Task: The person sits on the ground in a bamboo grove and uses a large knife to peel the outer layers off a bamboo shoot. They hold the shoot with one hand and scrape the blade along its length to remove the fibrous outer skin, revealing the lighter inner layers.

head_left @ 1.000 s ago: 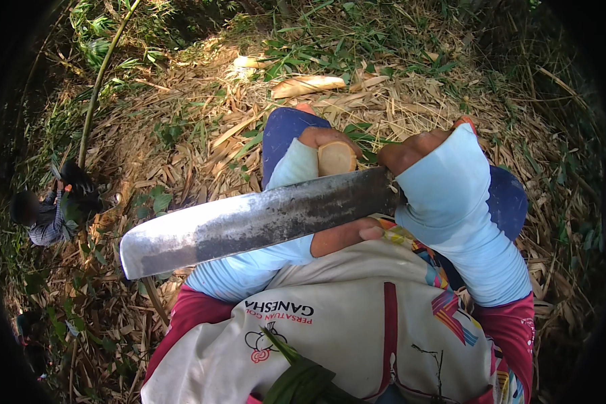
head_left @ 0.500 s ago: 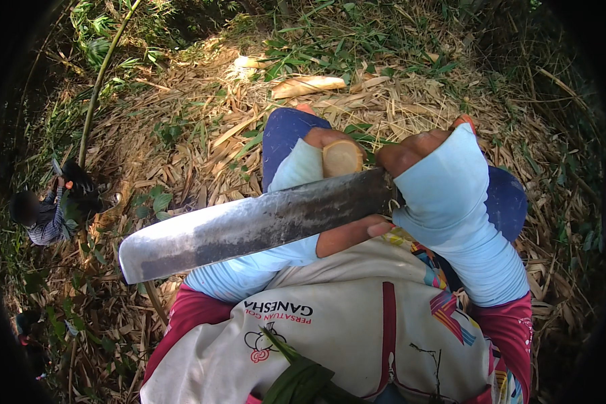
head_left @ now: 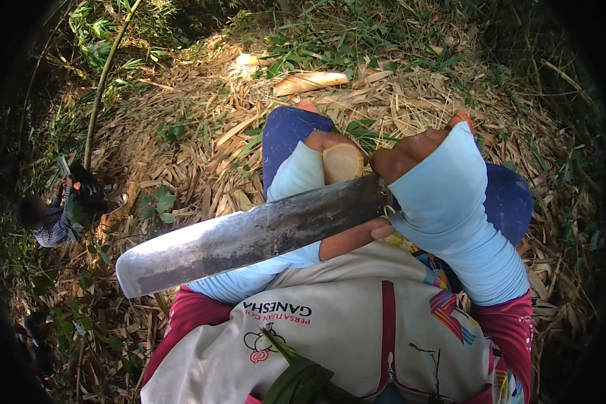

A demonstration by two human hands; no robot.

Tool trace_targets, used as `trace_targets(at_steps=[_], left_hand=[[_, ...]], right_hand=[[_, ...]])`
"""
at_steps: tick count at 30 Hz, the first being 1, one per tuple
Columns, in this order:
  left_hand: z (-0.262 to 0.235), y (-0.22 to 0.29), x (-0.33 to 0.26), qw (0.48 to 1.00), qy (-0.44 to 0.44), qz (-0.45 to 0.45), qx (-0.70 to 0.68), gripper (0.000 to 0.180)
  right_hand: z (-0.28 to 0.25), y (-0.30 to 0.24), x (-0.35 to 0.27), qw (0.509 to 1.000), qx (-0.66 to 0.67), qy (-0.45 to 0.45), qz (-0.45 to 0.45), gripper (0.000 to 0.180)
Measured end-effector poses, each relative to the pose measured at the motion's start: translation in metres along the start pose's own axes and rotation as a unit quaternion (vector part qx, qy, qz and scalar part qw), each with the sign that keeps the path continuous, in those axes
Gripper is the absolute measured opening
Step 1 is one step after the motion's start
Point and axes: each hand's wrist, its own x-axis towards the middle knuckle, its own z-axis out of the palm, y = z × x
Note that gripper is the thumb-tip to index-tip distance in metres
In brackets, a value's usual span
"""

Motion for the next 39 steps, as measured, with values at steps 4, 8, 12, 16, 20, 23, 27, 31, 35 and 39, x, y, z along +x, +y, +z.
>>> trace_targets(at_steps=[4, 8, 12, 16, 20, 23, 27, 31, 35, 39], left_hand=[[0.003, -0.006, 0.002, 1.000, 0.003, -0.002, 0.007, 0.064], [0.007, -0.010, 0.003, 1.000, 0.014, 0.003, 0.010, 0.064], [0.014, -0.019, 0.001, 0.999, 0.032, 0.010, -0.019, 0.062], [0.002, -0.036, 0.001, 0.995, -0.027, 0.008, -0.099, 0.066], [-0.007, -0.051, 0.000, 0.975, -0.091, -0.024, -0.202, 0.071], [-0.009, -0.057, -0.002, 0.962, -0.114, -0.036, -0.244, 0.075], [-0.010, -0.065, -0.003, 0.948, -0.139, -0.047, -0.284, 0.080], [-0.010, -0.069, -0.005, 0.936, -0.157, -0.055, -0.309, 0.085], [-0.012, -0.075, -0.006, 0.921, -0.181, -0.062, -0.338, 0.090], [-0.012, -0.078, -0.006, 0.904, -0.203, -0.069, -0.371, 0.095]], right_hand=[[0.003, 0.006, -0.004, 1.000, 0.025, 0.005, 0.005, 0.013], [0.002, 0.009, -0.007, 1.000, 0.028, -0.010, 0.007, 0.014], [0.000, 0.012, -0.009, 0.999, 0.036, -0.007, 0.010, 0.028], [-0.005, 0.010, -0.011, 0.995, 0.075, -0.056, 0.027, 0.031], [-0.001, 0.012, -0.014, 0.998, 0.054, -0.036, 0.011, 0.049], [-0.001, 0.012, -0.015, 0.997, 0.070, -0.040, 0.009, 0.060], [-0.003, 0.009, -0.016, 0.994, 0.091, -0.057, 0.021, 0.042], [-0.004, 0.009, -0.018, 0.991, 0.122, -0.046, 0.031, 0.038], [-0.006, 0.009, -0.021, 0.986, 0.144, -0.072, 0.032, 0.038], [-0.009, 0.008, -0.022, 0.985, 0.147, -0.082, 0.024, 0.040]])
